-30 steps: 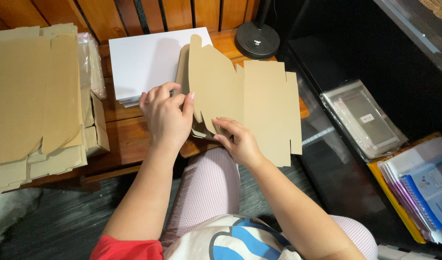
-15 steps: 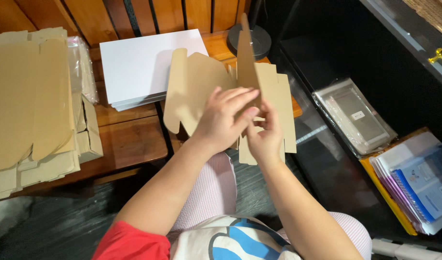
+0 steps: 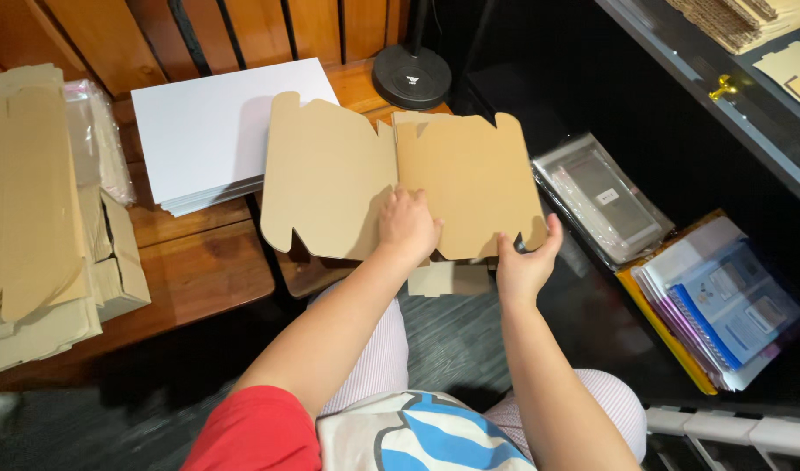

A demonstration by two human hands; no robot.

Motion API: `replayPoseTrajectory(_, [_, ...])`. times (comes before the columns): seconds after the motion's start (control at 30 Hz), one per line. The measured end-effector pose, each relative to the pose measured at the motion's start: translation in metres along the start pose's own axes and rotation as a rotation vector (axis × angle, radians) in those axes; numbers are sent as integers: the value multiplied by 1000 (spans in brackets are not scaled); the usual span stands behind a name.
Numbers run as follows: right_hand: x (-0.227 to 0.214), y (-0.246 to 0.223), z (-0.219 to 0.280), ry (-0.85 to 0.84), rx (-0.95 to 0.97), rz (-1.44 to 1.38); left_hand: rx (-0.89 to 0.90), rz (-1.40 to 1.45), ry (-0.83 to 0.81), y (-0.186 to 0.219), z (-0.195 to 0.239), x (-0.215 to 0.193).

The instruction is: The person sits on the floor and repeatedly folds flat cardboard pieces along pre-scored lines. They then place the folded pieces onto a shelf to the right. The task involves handling cardboard pieces and stacking them.

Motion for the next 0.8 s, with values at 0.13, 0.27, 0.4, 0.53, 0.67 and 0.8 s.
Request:
replayPoseTrajectory(0.13, [10,58,-17,-32,-120,350,3,-102,-23,-6,-4,14])
replayPoseTrajectory(0.27, [16,85,-19,-262,28,604,19,-145,13,-12,-6,32])
replayPoseTrajectory(0.4, [18,83,-17,-289,85,612,3,-112,84,-18,-8,49])
replayPoseTrajectory(0.53, [19,64,-15,-307,140,511,-45,-45,73,-5,-5,27])
replayPoseTrajectory(0.67, [18,58,-16,-321,185,473,-197,65,40,-3,-14,13])
replayPoseTrajectory(0.8, [17,61,-16,-303,213,447,-351,183,23,-24,-40,31])
Point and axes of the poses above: each hand's wrist, its own z-axis away from the middle knuckle, its own x-axis out of the palm, y = z × x, the point moved 1 cm from there along -z, towards the middle knuckle, and after that the axes turned 10 degrees about y, right-handed, at the moved point
